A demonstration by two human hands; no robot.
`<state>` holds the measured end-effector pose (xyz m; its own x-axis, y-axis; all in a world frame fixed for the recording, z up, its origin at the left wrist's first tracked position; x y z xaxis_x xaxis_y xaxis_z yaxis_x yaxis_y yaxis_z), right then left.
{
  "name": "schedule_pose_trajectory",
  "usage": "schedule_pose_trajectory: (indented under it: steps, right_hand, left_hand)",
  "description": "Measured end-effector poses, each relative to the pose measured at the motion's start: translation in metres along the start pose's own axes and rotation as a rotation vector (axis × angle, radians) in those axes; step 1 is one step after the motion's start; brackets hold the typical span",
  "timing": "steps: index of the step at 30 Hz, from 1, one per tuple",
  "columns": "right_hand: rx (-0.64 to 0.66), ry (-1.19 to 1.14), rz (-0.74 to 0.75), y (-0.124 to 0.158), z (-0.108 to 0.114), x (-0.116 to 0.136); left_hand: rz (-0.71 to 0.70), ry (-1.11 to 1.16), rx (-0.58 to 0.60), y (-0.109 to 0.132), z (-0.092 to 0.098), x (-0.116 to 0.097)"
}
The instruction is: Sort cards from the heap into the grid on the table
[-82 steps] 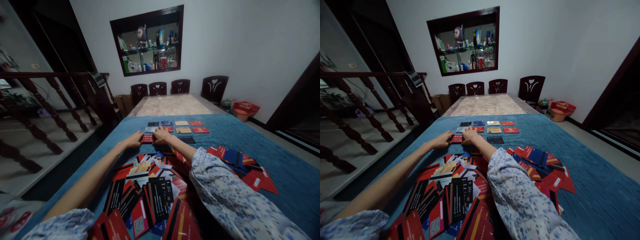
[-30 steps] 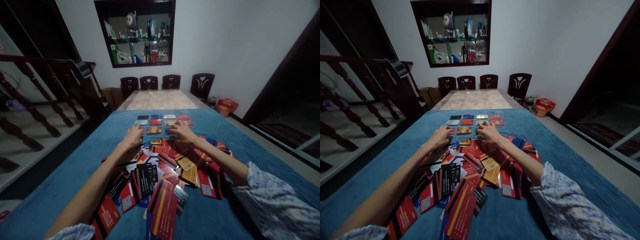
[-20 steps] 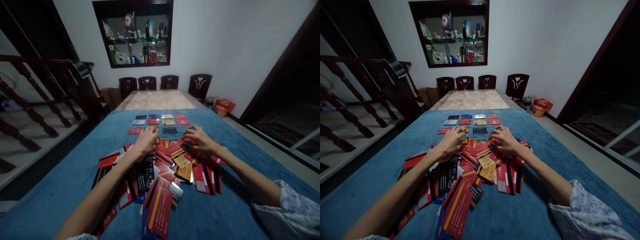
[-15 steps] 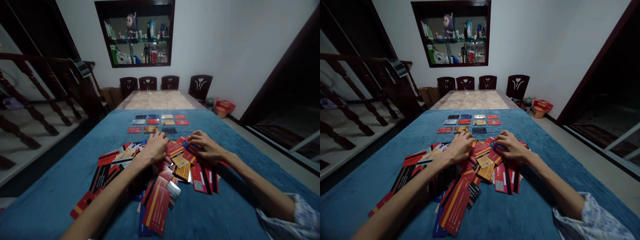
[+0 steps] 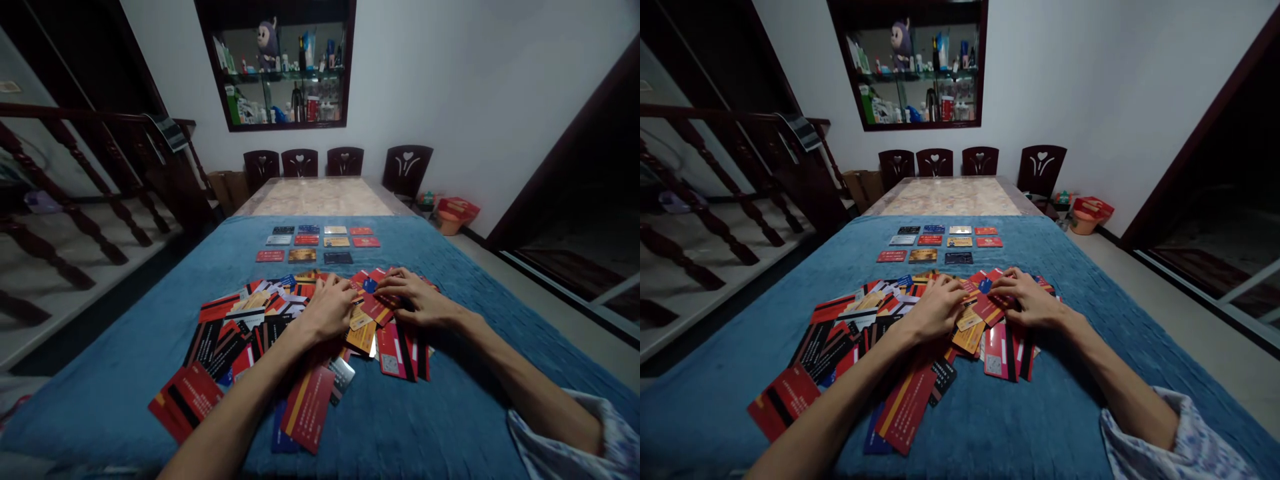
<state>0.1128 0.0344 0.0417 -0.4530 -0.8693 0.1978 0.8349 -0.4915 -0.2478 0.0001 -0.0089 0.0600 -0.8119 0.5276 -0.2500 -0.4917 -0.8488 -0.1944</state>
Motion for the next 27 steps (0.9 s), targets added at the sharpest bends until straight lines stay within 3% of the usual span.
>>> schedule_pose_trajectory:
  steps: [10, 19, 27]
  right_hand:
    - [-0.053, 0.076, 0.013, 0.000, -0.008, 0.004]
    - [-0.104, 0.100, 0.004, 0.000, -0.010, 0.006]
    - [-0.115, 0.133, 0.027, -0.003, -0.012, 0.009]
  left_hand:
    - [-0.016, 0.035, 0.047, -0.005, -0.016, -0.001]
    - [-0.048, 0.070, -0.036, -0.003, -0.013, 0.002]
    - [0.004, 0.139, -0.033, -0.003, -0.011, 0.010]
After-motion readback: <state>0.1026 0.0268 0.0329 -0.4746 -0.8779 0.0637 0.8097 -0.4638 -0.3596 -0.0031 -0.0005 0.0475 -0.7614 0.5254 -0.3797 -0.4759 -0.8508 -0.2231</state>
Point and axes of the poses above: each hand's wrist, its own y-axis away from the middle knuckle, its own z-axis out of the back of the hand, x = y × z, the point moved 10 cm from there along -y, towards the middle knuckle, and after that the axes turned 3 degrees about y, right-handed, at the moved point
